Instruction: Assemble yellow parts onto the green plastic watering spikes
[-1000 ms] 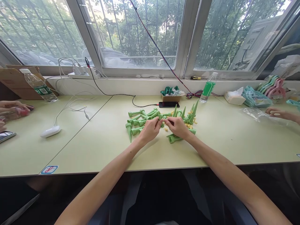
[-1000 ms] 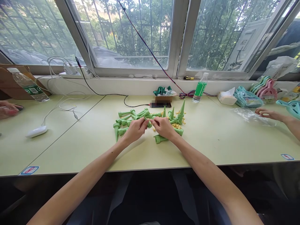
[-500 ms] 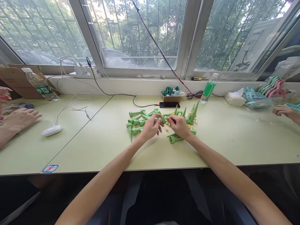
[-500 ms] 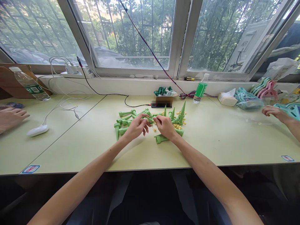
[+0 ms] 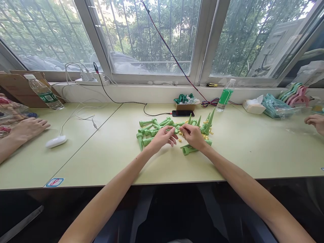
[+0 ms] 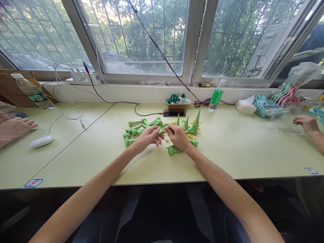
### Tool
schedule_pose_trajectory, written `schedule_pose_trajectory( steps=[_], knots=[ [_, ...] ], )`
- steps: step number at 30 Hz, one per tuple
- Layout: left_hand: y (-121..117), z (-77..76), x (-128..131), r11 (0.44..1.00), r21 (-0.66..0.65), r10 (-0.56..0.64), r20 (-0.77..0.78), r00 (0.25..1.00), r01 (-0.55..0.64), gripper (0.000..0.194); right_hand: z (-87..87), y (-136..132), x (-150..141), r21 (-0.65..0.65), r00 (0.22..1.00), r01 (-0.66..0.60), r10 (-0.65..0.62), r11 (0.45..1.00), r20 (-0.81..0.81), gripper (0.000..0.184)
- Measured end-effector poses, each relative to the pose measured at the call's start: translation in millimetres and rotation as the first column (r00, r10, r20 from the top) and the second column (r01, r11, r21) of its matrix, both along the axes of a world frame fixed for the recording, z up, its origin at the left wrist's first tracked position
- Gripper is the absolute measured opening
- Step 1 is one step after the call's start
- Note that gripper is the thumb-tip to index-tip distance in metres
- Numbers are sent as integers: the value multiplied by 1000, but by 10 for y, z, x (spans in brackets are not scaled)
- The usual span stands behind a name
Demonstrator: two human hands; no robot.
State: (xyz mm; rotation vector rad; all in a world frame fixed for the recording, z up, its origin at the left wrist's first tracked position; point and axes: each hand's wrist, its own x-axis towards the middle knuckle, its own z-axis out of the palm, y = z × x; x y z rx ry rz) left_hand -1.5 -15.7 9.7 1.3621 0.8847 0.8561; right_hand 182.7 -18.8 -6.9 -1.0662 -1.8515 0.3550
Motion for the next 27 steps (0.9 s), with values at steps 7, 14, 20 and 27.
schedule_pose_trajectory(
  steps=[7,14,20,27],
  knots=[
    [-13,2,-9,999,52,-1,-24,1000,2,46,-22,13,13,9,1000,-11,11,1000,6,36],
    [36,-89,-16,973,229,5,-77,997,13,45,-22,23,11,6,1000,-13,13,1000,6,38],
    [45,-142,-13,903,429,56,-159,986,18,37,-30,27,10,8,1000,4,-4,1000,-5,36],
    [-23,-90,-14,796,605,180,-277,944,26,23,-34,16,9,-3,1000,8,-8,1000,-11,33]
  ],
)
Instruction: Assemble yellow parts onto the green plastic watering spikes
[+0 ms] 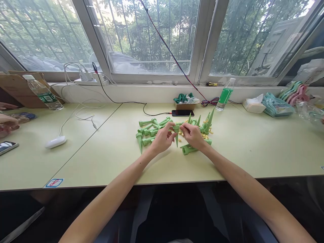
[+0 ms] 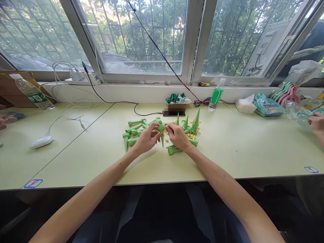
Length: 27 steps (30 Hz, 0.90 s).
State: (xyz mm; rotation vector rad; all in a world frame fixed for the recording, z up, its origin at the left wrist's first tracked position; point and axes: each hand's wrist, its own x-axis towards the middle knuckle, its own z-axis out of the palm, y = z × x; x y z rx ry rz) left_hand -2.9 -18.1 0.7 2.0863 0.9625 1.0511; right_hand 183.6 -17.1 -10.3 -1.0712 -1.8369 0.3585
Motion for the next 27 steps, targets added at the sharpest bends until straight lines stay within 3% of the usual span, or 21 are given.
schedule_pose_trajectory(
  steps=[6,15,23,27],
  knots=[
    [-5,2,8,998,70,10,-13,1000,-9,21,6,6,-4,3,1000,-17,17,1000,-7,33],
    [13,-2,24,995,75,72,-14,997,-71,19,70,-57,-28,-45,998,-53,51,998,-37,30],
    [11,22,22,991,-49,130,40,991,-128,38,62,-50,-35,-2,995,-53,53,999,-84,31],
    [11,63,5,961,-237,153,15,988,-145,35,62,-50,-32,23,994,-27,29,999,-105,31]
  ],
)
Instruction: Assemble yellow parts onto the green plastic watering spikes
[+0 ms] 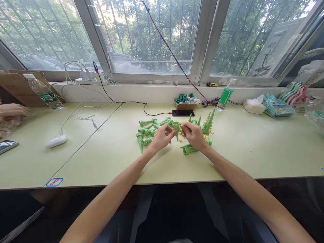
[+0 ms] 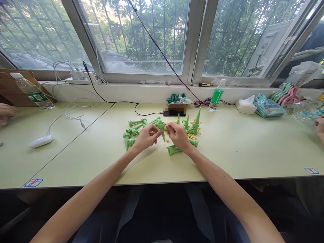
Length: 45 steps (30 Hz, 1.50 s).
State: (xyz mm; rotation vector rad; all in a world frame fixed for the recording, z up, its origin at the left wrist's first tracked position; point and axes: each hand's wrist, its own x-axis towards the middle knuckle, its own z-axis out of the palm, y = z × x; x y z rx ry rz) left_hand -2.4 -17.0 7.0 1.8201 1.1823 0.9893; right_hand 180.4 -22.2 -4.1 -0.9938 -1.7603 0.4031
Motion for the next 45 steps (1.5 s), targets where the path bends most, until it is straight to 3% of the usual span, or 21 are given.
schedule_pose_trajectory(
  steps=[4,6,9,16,24,32,40,45],
  knots=[
    [6,36,-16,946,-258,-160,164,973,199,45,8,-2,3,22,1000,27,-27,999,-12,31],
    [16,40,-21,902,-337,-173,291,941,270,47,10,-3,2,26,999,31,-31,999,-15,31],
    [28,39,-27,858,-424,-116,389,914,290,53,11,-5,-1,23,1000,8,-8,1000,-5,30],
    [22,73,-32,743,-580,-77,420,904,333,65,6,-5,3,8,999,-45,45,999,5,30],
    [44,67,-30,684,-634,-44,456,889,359,73,12,-19,-4,12,997,-76,76,997,16,28],
    [30,87,-50,723,-553,-118,492,863,414,66,19,-16,14,-7,997,-80,80,997,-16,30],
    [13,74,-68,809,-419,-240,405,882,412,48,10,6,27,-13,998,-57,56,998,-13,34],
    [-23,86,-70,893,-283,-269,289,919,351,41,-5,21,24,2,999,-45,45,999,19,32]
  ],
)
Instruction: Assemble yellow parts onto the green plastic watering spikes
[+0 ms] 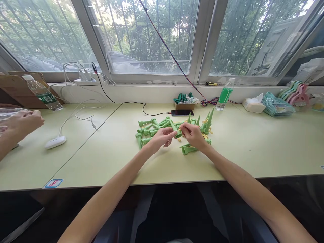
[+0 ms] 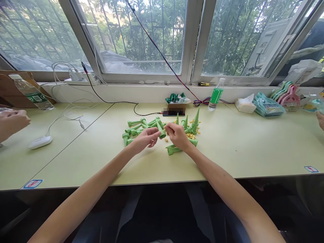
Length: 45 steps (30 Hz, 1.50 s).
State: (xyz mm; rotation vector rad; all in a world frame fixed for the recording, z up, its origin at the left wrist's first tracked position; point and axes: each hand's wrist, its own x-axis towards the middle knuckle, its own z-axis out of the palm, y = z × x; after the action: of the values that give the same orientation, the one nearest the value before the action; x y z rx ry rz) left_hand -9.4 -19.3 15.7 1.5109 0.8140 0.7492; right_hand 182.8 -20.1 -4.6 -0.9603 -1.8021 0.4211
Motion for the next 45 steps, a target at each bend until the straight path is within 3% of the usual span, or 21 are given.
schedule_pose_trajectory(
  steps=[3,5,8,11,15,26,29,32,35,39,42,45],
  knots=[
    [-17,-3,10,988,154,42,-60,997,-33,41,-6,0,2,2,1000,10,-10,1000,15,32],
    [-13,-31,23,951,304,102,-113,988,-63,39,-12,3,7,5,1000,17,-17,1000,22,32],
    [16,-101,39,838,535,242,-184,953,-109,31,-21,12,16,9,999,20,-20,1000,25,31],
    [44,-158,42,748,657,300,-201,932,-99,24,-23,15,20,-2,1000,23,-23,1000,16,32],
    [58,-177,30,701,707,322,-195,926,-95,22,-20,12,18,-21,1000,24,-24,999,-1,33],
    [62,-175,46,692,712,353,-190,916,-119,18,-2,-2,-15,-54,997,21,-24,998,-67,27],
    [48,-141,64,718,682,344,-176,922,-138,17,2,-6,-26,-56,996,17,-22,998,-86,28],
    [32,-108,73,784,587,353,-156,922,-202,23,-7,-3,-32,-50,993,31,-36,998,-108,30],
    [20,-85,67,871,427,335,-152,930,-244,33,-25,4,-32,-40,990,48,-53,998,-132,29],
    [20,-56,52,980,137,160,-96,983,-146,44,-28,2,-27,-27,987,61,-64,998,-149,28],
    [30,-31,42,991,-119,56,20,998,-53,51,-10,-16,-27,-19,987,72,-74,997,-146,28],
    [35,-20,29,963,-268,2,42,999,9,59,4,-36,-33,-16,990,46,-47,999,-134,27]
  ],
)
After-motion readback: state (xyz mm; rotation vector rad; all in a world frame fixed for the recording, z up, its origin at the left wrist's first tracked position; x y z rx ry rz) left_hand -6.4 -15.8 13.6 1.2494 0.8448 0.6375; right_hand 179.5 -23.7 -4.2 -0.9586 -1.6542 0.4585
